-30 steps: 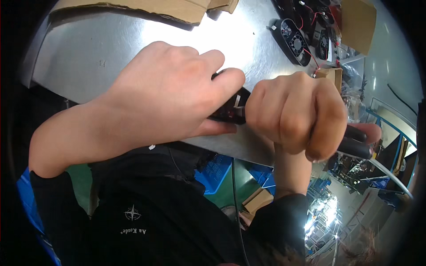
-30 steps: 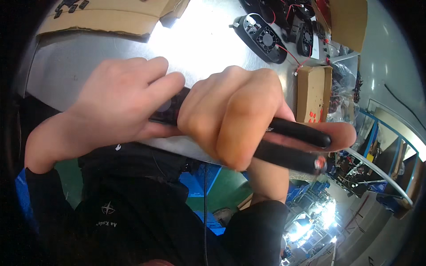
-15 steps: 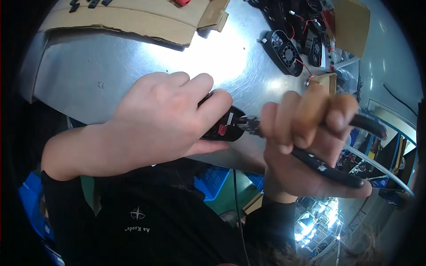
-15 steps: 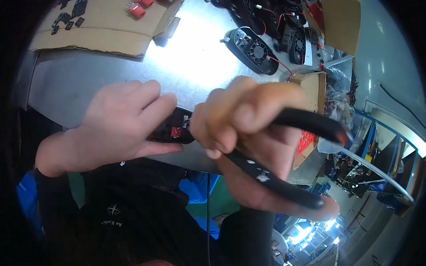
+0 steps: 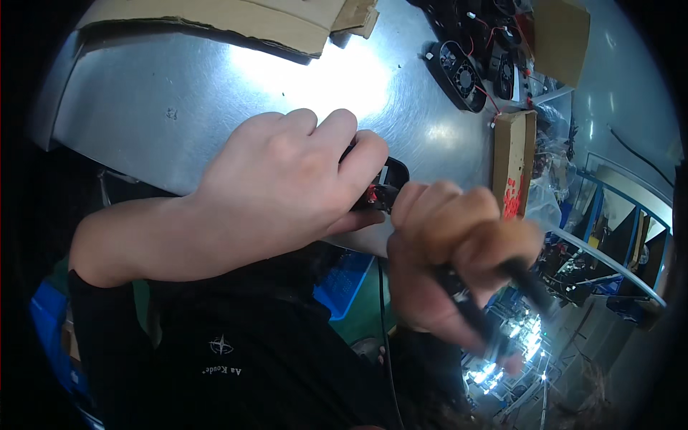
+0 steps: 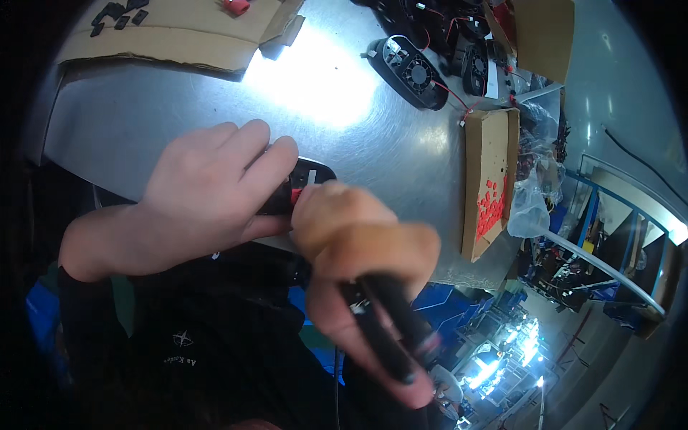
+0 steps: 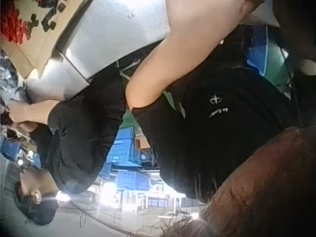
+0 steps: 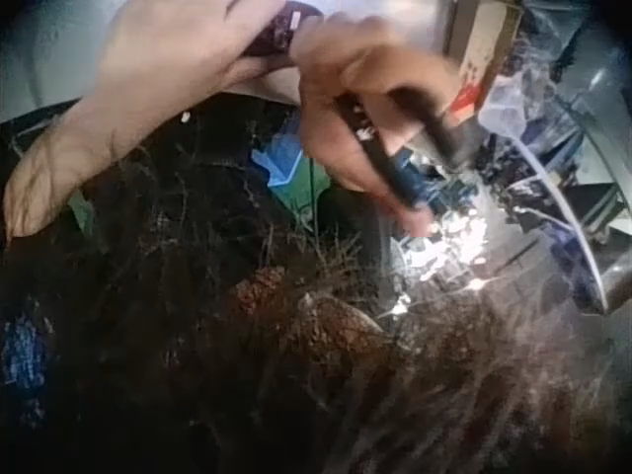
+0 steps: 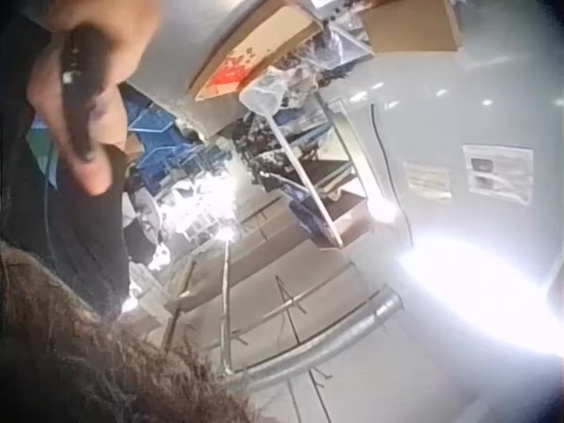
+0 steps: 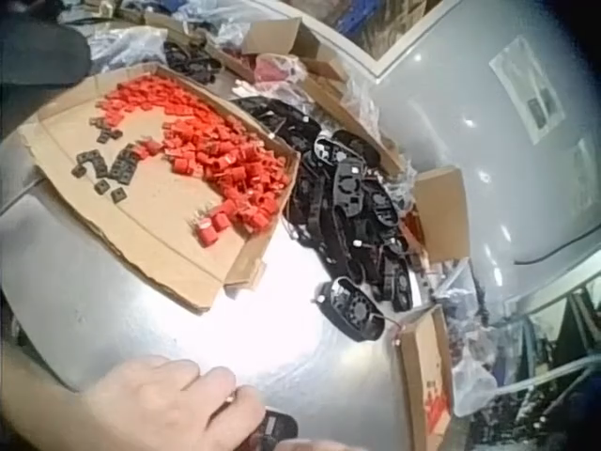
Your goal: Assembling electronic components by inserting small red parts into a plastic housing and using pliers to secure or crimp them.
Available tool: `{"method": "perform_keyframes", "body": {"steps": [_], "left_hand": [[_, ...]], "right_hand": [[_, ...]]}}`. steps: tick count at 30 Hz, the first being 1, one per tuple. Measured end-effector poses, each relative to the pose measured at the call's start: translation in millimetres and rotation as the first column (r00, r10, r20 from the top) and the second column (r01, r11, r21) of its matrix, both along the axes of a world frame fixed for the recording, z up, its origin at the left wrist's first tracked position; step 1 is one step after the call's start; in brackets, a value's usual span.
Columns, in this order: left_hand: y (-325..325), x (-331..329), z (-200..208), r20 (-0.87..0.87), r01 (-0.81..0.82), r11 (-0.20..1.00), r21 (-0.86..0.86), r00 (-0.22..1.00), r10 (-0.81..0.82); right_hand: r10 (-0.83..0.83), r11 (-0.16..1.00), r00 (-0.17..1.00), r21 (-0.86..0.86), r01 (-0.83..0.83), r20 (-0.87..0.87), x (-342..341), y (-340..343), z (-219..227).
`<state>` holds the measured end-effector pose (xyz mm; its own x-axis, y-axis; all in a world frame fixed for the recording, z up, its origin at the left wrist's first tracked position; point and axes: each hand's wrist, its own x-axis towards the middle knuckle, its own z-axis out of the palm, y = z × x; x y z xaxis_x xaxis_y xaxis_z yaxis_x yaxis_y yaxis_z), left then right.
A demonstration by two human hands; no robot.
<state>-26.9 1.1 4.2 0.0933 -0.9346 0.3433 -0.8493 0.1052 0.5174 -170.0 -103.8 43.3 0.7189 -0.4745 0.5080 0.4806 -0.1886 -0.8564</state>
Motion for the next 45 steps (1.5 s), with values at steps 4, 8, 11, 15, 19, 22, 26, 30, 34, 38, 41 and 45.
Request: {"method": "perform_keyframes", "body": {"steps": [4,8,11,15,19,22,26,30,34,38,41,45], "left_hand": [[-1.5,-1.7,-5.3,0.015,0.004,1.000,-0.013,1.000,-0.003],[0.7,-1.2,-5.8,0.024,-0.046,0.999,-0.014,0.999,0.046],[-1.6,-2.8,-5.3,0.032,-0.062,0.998,-0.031,0.997,0.063],[-1.6,-4.5,-6.3,0.029,-0.089,0.995,-0.047,0.995,0.091],[-1.9,-5.2,-5.9,0.044,-0.096,0.995,-0.038,0.994,0.097],[-2.6,-5.7,-3.4,0.038,-0.093,0.995,-0.031,0.995,0.094],[-2.7,-5.2,-3.7,0.049,-0.093,0.995,-0.028,0.994,0.094],[-1.8,-4.9,-3.5,0.053,-0.090,0.995,-0.043,0.994,0.093],[-2.2,-4.9,-2.8,0.030,-0.082,0.996,-0.022,0.996,0.082],[-2.4,-5.7,-1.7,0.039,-0.089,0.995,-0.032,0.995,0.091],[-2.6,-7.5,0.2,0.034,-0.102,0.994,-0.038,0.994,0.103],[-1.5,-10.4,1.6,0.039,-0.131,0.991,0.001,0.991,0.131]], "right_hand": [[0.058,0.998,0.997,-0.044,-0.055,0.057,-8.9,-1.6,-4.6],[0.014,0.991,0.997,0.131,-0.025,0.081,-7.3,-14.8,11.8],[0.009,0.993,0.994,0.115,-0.021,0.108,-16.8,-17.1,15.5],[-0.029,0.979,0.999,0.200,0.022,0.031,-12.6,-8.2,4.7],[-0.016,0.982,0.998,0.187,0.005,0.058,-8.9,-6.7,4.8],[-0.019,0.984,0.998,0.178,0.007,0.063,-7.8,-6.3,4.1],[0.018,0.984,0.998,0.174,-0.028,0.058,-6.0,-7.6,5.0],[0.054,0.966,0.996,0.249,-0.069,0.065,-6.3,-10.1,7.6],[0.023,0.971,0.997,0.237,-0.040,0.074,-3.1,-9.9,5.5],[0.003,0.991,1.000,0.135,-0.004,0.002,-3.5,-0.1,9.1],[-0.114,0.986,0.991,-0.130,0.104,-0.073,-4.3,4.9,6.5],[-0.127,0.992,0.990,-0.013,0.126,-0.060,-0.2,8.5,4.6]]}}
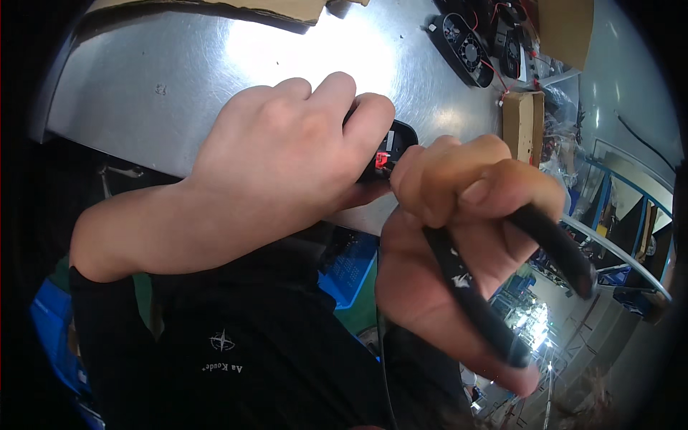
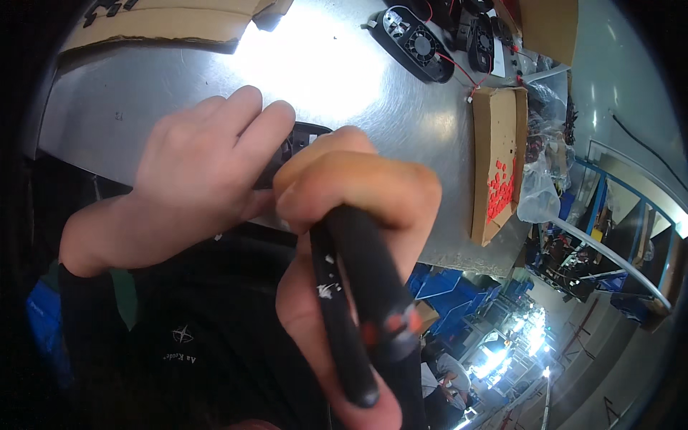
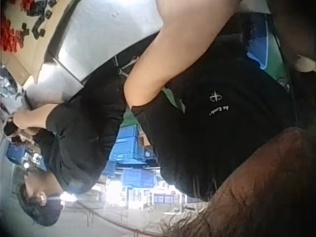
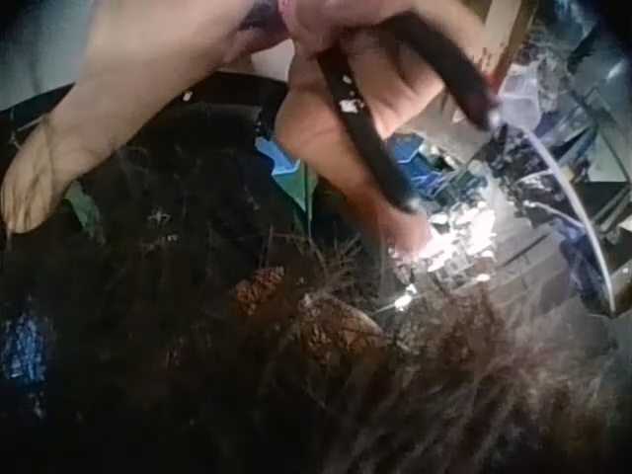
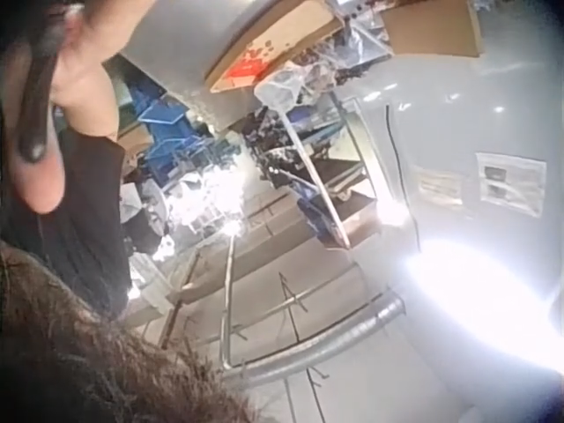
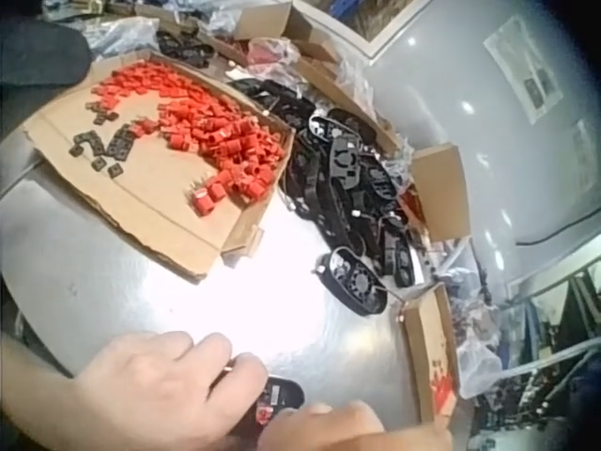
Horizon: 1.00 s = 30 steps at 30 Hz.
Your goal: Assembling electronic components by inserting small red parts into a plastic housing and using pliers to secure or crimp them.
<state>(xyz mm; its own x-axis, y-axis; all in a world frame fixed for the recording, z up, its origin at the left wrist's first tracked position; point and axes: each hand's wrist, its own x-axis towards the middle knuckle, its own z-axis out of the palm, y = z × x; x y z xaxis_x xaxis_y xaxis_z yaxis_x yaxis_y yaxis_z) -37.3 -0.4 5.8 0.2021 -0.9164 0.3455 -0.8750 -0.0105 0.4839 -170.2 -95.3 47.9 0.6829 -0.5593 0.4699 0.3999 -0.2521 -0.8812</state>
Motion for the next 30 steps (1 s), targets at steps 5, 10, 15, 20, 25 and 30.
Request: {"method": "perform_keyframes", "body": {"steps": [5,10,15,20,25,30], "left_hand": [[0.2,-1.9,-2.0,0.002,-0.004,1.000,0.017,1.000,0.004],[2.2,-0.7,-3.5,0.022,-0.012,1.000,0.027,1.000,0.011],[-9.4,5.9,-3.2,0.043,0.052,0.998,0.018,0.998,-0.053],[-13.3,8.6,-0.6,0.018,0.077,0.997,0.025,0.997,-0.078],[-18.0,9.5,-9.3,-0.242,0.178,0.983,0.041,0.957,-0.163],[-11.8,9.1,-3.8,0.104,0.062,0.974,-0.218,0.994,-0.040]], "right_hand": [[-0.018,0.979,0.997,0.202,0.002,0.073,10.2,-2.3,-2.9],[0.049,0.993,0.998,0.102,-0.053,0.043,14.5,-2.6,-6.3],[0.519,0.854,0.850,-0.096,-0.511,0.088,11.8,-49.6,-13.8],[0.686,0.727,0.726,0.027,-0.686,-0.037,16.8,-75.7,-2.2],[0.720,0.694,0.667,0.212,-0.688,-0.190,20.9,-77.0,-4.9],[0.737,0.673,0.576,0.299,-0.677,-0.354,24.0,-83.8,-0.2]]}}
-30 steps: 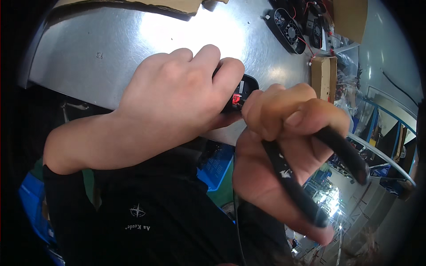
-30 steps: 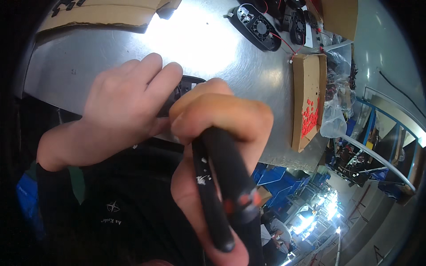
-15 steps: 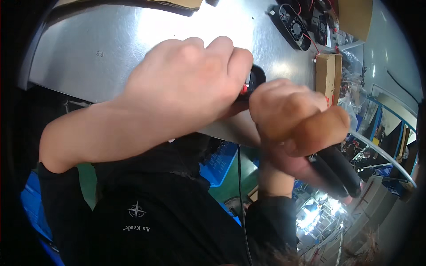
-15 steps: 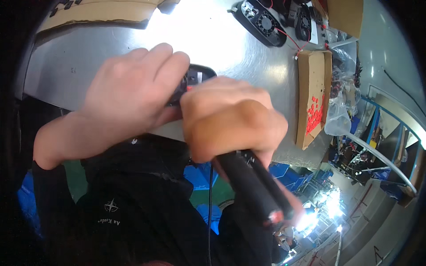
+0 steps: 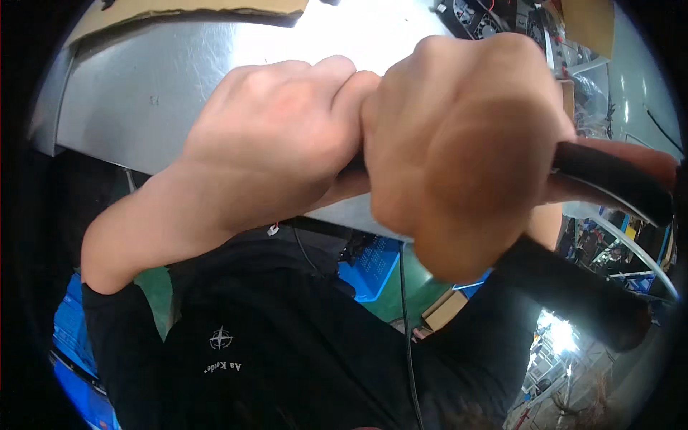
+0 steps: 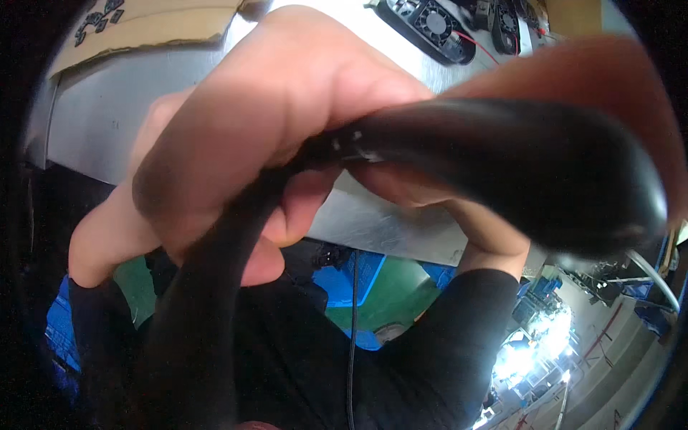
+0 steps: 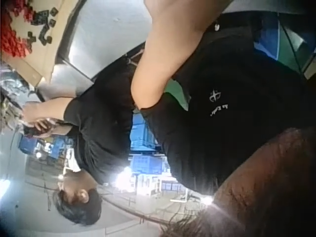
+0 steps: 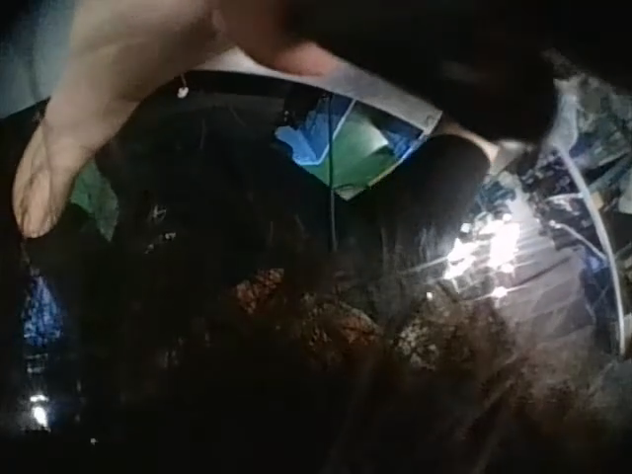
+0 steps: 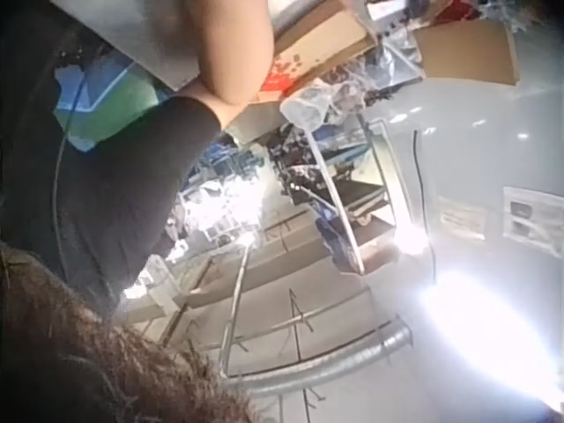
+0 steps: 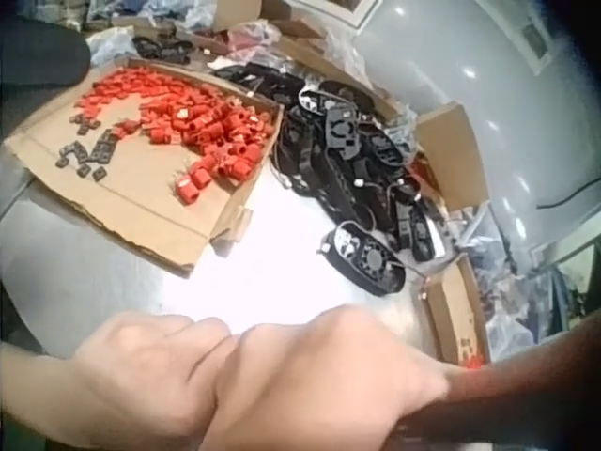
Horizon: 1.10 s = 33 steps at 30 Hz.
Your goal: Assembling electronic components by inserting small red parts into a plastic housing and using pliers to secure or crimp them.
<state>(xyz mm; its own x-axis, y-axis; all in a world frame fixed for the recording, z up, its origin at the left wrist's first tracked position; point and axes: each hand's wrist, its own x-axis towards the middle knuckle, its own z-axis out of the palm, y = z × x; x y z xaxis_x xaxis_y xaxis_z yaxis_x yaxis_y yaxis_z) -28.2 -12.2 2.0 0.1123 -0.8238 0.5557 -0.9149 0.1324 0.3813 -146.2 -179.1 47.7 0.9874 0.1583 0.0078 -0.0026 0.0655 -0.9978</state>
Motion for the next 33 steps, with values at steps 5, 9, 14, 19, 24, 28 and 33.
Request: {"method": "perform_keyframes", "body": {"steps": [5,9,14,19,24,28,33], "left_hand": [[2.3,-4.5,7.8,-0.070,0.025,0.996,0.082,0.997,-0.020],[4.3,-2.2,19.9,-0.111,0.109,0.974,0.199,0.990,-0.088],[-0.4,-5.1,24.5,-0.146,0.146,0.968,0.203,0.982,-0.118],[-0.6,-6.6,26.2,-0.109,0.148,0.975,0.164,0.985,-0.131],[2.3,-1.8,18.5,-0.076,0.150,0.980,0.127,0.987,-0.141],[6.0,3.9,12.9,-0.113,0.181,0.975,0.127,0.980,-0.167],[7.5,2.2,15.3,-0.126,0.162,0.977,0.140,0.981,-0.144]], "right_hand": [[0.047,0.992,0.989,-0.107,-0.062,-0.140,4.1,-10.9,25.1],[0.025,0.983,0.983,-0.172,-0.057,-0.182,1.3,-11.4,42.9],[-0.222,0.954,0.886,0.278,0.112,0.408,-43.2,-21.3,40.3],[-0.409,0.912,0.756,0.269,0.311,0.511,-70.5,15.7,35.5],[-0.389,0.911,0.796,0.324,0.257,0.464,-49.8,33.9,11.8],[-0.427,0.876,0.830,0.393,0.281,0.359,-32.7,43.9,2.3],[-0.391,0.887,0.846,0.394,0.242,0.362,-33.8,37.4,-2.6]]}}
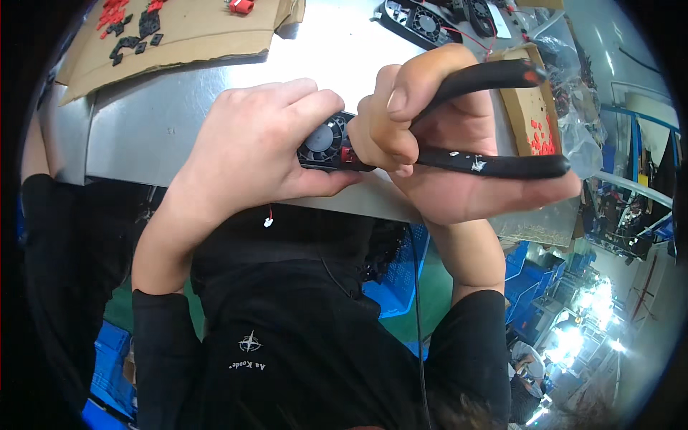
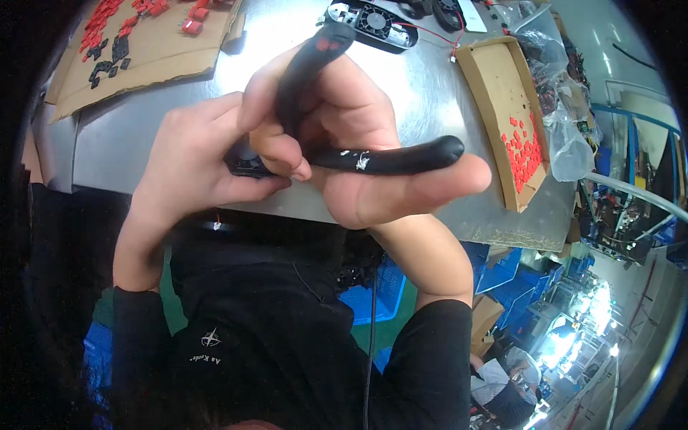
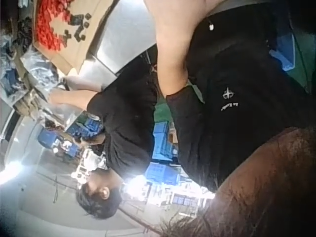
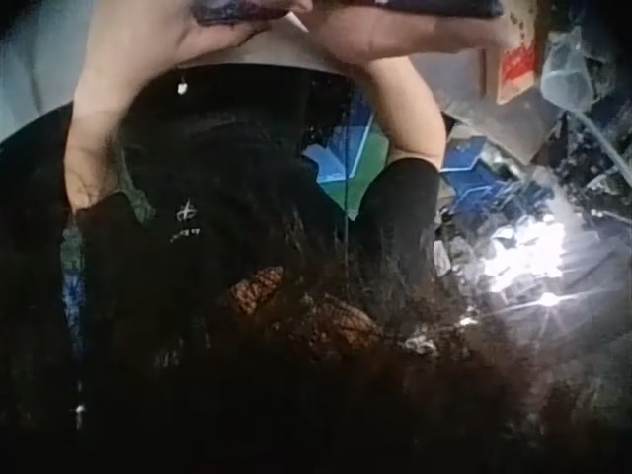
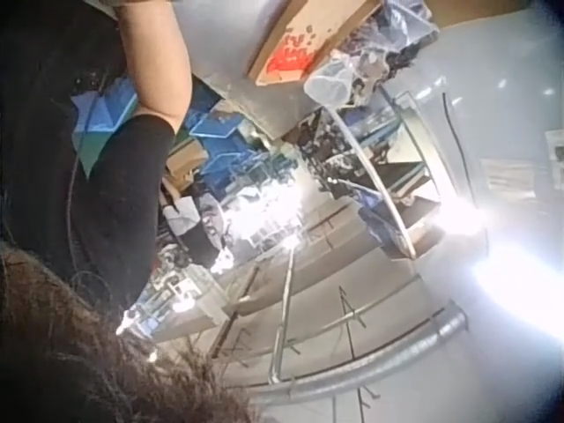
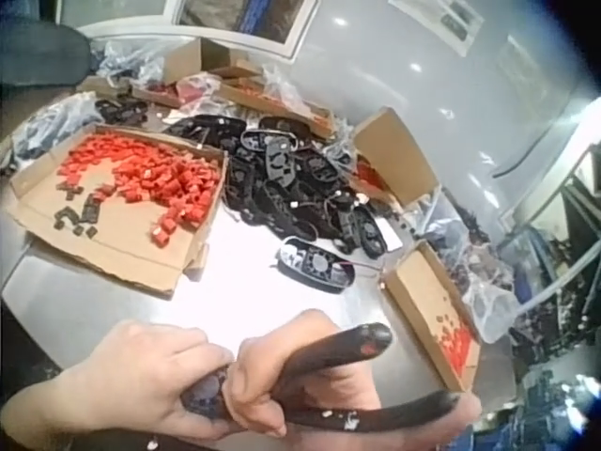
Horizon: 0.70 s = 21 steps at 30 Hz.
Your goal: Assembling electronic components by inserting small red parts into a plastic housing and using pliers to secure or crimp them.
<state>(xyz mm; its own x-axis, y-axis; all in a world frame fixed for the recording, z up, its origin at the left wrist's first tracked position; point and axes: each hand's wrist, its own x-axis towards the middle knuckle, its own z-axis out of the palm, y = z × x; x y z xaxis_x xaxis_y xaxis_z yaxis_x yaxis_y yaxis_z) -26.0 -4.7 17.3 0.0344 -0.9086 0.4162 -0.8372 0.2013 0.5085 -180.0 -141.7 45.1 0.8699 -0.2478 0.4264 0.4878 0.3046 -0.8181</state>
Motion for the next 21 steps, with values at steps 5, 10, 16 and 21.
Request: {"method": "perform_keyframes", "body": {"steps": [5,10,16,21], "left_hand": [[0.3,5.8,-0.9,0.004,0.004,1.000,0.005,1.000,-0.004],[1.1,12.2,-14.8,-0.406,0.050,0.976,0.214,0.913,0.043],[0.2,19.2,-4.6,-0.337,0.056,0.997,0.054,0.941,-0.034],[-1.2,15.5,23.5,-0.532,0.115,0.948,0.296,0.844,0.064]], "right_hand": [[-0.048,0.995,0.967,-0.095,0.024,-0.250,-1.1,11.4,14.8],[-0.080,0.975,0.909,-0.224,-0.015,-0.409,8.2,6.6,34.2],[0.102,0.873,0.995,-0.480,-0.084,0.011,46.0,-14.1,7.6],[0.232,0.927,0.973,-0.300,-0.225,-0.010,50.9,-9.9,-2.8]]}}
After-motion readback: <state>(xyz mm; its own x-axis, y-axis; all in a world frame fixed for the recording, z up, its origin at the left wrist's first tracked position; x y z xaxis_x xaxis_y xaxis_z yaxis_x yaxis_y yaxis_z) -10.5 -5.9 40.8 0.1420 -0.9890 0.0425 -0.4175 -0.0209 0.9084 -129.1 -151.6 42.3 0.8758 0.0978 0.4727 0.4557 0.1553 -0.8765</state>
